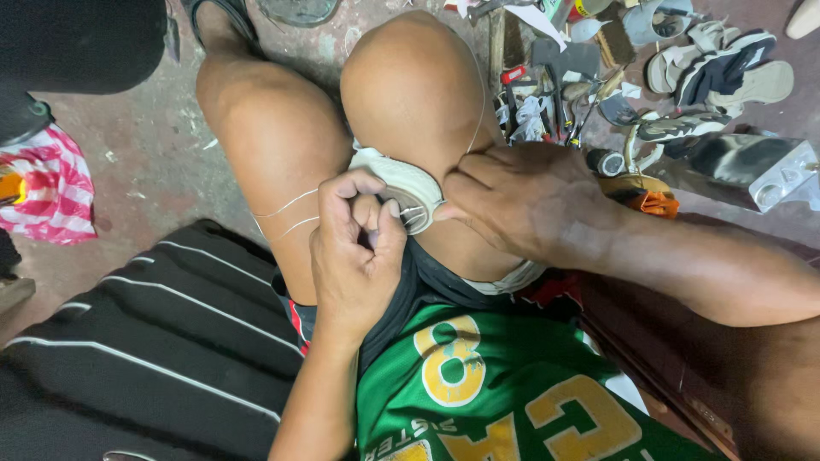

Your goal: The person is repairing a white shoe by hand-sewing the sole to the upper. They use a needle and white thread, repeatedly pushing the needle through the shoe's edge and pulling the thread tight to secure the sole.

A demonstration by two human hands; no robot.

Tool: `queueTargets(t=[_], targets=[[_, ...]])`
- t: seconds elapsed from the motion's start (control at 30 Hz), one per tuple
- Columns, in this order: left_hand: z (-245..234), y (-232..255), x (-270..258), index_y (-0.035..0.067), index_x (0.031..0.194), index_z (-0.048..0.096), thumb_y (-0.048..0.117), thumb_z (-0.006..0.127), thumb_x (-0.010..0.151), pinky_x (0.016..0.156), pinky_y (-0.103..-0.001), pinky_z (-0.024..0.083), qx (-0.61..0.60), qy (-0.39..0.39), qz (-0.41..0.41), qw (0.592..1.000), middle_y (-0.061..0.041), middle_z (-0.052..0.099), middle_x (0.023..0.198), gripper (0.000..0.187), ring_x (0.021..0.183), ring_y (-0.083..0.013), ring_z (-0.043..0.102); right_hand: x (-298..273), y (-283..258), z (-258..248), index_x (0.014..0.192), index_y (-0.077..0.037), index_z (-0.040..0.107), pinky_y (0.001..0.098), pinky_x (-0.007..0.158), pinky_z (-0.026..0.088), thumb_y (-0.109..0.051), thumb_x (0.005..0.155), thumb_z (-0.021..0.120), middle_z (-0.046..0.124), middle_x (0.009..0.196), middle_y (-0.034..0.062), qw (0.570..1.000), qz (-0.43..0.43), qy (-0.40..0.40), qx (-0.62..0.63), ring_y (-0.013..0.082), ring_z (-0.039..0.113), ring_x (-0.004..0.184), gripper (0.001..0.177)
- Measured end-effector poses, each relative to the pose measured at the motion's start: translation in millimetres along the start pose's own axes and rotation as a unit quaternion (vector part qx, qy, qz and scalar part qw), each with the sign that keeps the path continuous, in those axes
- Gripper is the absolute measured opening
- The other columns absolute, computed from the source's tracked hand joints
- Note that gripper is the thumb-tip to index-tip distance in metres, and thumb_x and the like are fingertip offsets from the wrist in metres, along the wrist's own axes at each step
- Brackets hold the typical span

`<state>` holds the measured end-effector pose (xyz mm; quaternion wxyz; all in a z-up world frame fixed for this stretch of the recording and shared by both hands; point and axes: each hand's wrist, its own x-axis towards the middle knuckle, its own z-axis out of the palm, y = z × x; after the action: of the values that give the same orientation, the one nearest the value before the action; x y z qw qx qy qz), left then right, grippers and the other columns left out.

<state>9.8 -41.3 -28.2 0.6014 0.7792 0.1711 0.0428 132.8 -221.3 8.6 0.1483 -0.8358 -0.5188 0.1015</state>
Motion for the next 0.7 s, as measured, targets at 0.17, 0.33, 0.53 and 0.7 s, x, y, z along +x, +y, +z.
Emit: queueTargets(t=[0.17,0.33,0.53,0.7], targets=[[1.3,3.3,6.9,0.004,0.121,0.051,0.002,0.062,0.103,0.062,-0.026,0.042,-0.002,0.004,0.003,1.0,0.0,0.042,0.07,0.021,0.063,-0.0092,0.041,-0.5,14.8,5.3,0.075,-0.015,0.061,0.0368,0.048,0.045,-0.051,0.093,0.073,0.055,0.065,0.0017,0.998,0.005,0.052,-0.03,0.0212,0.058,0.053,0.043],[8.6,1.1,4.5,0.008,0.124,0.053,0.004,0.068,0.101,0.07,-0.028,0.051,0.038,0.057,0.12,0.99,-0.01,0.06,0.106,0.028,0.076,-0.0155,0.059,-2.7,30.9,18.6,0.061,-0.013,0.059,0.0384,0.043,0.042,-0.069,0.084,0.072,0.053,0.053,0.0035,0.998,0.034,0.047,-0.026,0.023,0.052,0.042,0.062],[13.8,-0.3,3.8,0.01,0.135,0.05,0.014,0.096,0.086,0.11,-0.042,0.055,0.118,0.098,0.187,0.97,-0.018,0.044,0.138,0.067,0.128,-0.0344,0.062,-15.6,45.7,16.3,0.059,-0.016,0.062,0.0385,0.036,0.038,-0.059,0.089,0.071,0.052,0.048,0.0016,0.998,0.049,-0.017,-0.047,0.0221,0.049,0.036,0.053],[7.4,14.0,1.2,0.007,0.129,0.056,0.016,0.096,0.084,0.103,-0.039,0.057,0.153,0.091,0.192,0.965,-0.016,0.047,0.139,0.061,0.123,-0.0332,0.063,-29.0,50.5,-1.4,0.063,-0.013,0.055,0.0402,0.049,0.04,-0.052,0.093,0.072,0.05,0.056,0.0049,0.997,0.04,0.048,-0.05,0.0266,0.051,0.048,0.052]])
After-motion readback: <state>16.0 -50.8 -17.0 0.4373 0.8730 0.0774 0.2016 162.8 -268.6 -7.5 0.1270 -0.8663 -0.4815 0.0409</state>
